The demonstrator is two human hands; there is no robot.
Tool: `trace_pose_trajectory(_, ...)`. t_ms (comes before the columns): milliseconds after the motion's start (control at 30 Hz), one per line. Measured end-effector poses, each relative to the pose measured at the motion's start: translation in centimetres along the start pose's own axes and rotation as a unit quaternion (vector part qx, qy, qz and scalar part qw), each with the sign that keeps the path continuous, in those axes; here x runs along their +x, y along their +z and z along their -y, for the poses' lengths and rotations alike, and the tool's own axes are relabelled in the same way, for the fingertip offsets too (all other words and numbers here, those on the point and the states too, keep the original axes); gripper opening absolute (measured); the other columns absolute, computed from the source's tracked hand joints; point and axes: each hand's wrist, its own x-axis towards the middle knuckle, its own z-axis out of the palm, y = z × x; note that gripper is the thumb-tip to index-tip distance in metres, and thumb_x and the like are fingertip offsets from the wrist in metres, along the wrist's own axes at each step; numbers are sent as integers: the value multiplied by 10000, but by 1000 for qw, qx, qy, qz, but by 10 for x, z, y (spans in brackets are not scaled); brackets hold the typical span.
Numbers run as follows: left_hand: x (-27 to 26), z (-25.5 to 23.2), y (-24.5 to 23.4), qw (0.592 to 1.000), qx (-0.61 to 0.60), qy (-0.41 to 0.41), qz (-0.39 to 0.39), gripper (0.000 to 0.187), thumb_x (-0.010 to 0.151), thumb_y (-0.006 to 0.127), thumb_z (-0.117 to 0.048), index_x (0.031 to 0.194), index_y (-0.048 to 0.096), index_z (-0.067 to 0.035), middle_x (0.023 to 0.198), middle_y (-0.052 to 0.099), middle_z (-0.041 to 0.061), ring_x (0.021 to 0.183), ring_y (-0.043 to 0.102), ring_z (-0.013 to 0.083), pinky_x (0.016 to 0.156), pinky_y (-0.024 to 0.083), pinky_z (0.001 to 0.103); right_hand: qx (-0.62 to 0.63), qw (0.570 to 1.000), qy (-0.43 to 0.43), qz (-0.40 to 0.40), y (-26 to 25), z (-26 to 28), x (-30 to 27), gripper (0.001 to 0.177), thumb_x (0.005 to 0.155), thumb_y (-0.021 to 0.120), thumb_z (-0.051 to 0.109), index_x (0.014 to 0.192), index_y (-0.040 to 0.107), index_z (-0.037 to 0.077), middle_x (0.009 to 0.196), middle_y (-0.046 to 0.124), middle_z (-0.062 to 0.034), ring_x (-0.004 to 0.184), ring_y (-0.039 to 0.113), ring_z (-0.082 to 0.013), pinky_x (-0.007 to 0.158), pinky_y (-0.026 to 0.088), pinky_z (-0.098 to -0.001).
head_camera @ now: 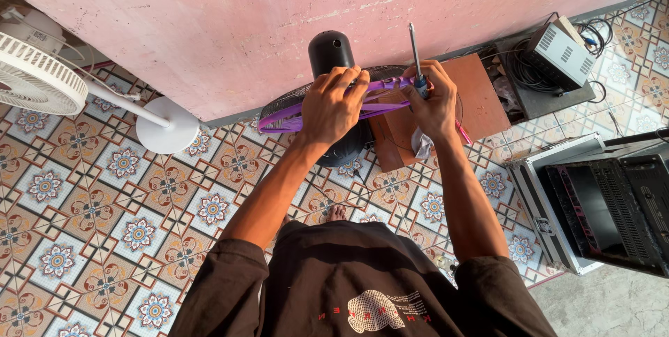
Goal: The person assembles a standing fan by attaching the front and rear wire cages to the fan head. They use a screwdriver to tighten the securing screw and adjust the cage alignment.
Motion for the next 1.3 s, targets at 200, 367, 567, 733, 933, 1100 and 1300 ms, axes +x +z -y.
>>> trace_pose_trajectory(200, 4, 4, -8, 998, -44, 25, -21, 192, 938, 738, -111, 1119, 727, -46, 1136, 746, 97, 1046, 705, 212, 907, 605, 346, -20, 998, 66, 16, -3, 3, 0, 195, 944, 815, 87, 1063, 681, 8, 1013, 665, -24, 809, 565, -92, 717, 468, -253)
trace_pose_trajectory(367, 5, 3, -14, 997, -67, 31, -23, 229, 902, 741, -148, 1089, 726, -15, 1095, 742, 131, 1024, 710, 246, 865, 606, 358, -17, 995, 86, 51, -7, 1, 0, 204, 901, 829, 63, 1033, 682, 10, 944, 635, -12, 786, 535, -77, 701, 459, -244)
trace_pose_trajectory(567, 9, 1, -20, 992, -122, -3, 19, 189, 923, 749, -154, 1064, 734, -29, 1093, 737, 97, 991, 712, 242, 854, 606, 365, -15, 987, 126, 95, -20, 0, 6, 215, 883, 826, 50, 1035, 675, 18, 887, 622, -14, 785, 558, -76, 689, 471, -258)
trace_pose_trajectory(733, 5, 3, -19, 993, -110, 26, 14, 267, 897, 762, -160, 1135, 725, -44, 1138, 717, 86, 1038, 703, 235, 892, 593, 364, -38, 996, 32, 75, -19, 8, -1, 233, 865, 809, -12, 1048, 667, 5, 992, 648, -64, 887, 624, -149, 779, 513, -301)
trace_pose_trajectory(933, 1, 20, -14, 997, -25, 71, -10, 357, 908, 758, -160, 1253, 712, -84, 1214, 700, 71, 1150, 681, 237, 958, 585, 386, -94, 995, -30, -22, 5, 16, -16, 259, 850, 785, -56, 1082, 682, -4, 1111, 656, -125, 924, 667, -203, 733, 539, -307)
trace_pose_trajectory(1100, -6, 29, -19, 995, 15, 98, -25, 336, 939, 720, -61, 1272, 718, -104, 1290, 678, 68, 1165, 680, 243, 969, 591, 384, -89, 994, -20, -59, 6, 13, -24, 279, 848, 761, -65, 1116, 712, 0, 1141, 638, -126, 919, 654, -190, 643, 547, -295)
trace_pose_trajectory(1300, -14, 36, -32, 993, 16, 108, -37, 333, 912, 729, -30, 1242, 698, -66, 1263, 678, 85, 1162, 675, 256, 965, 599, 372, -220, 972, -74, -42, -16, -7, -30, 222, 933, 799, 30, 1140, 721, 45, 1161, 675, -112, 1027, 677, -302, 857, 565, -392)
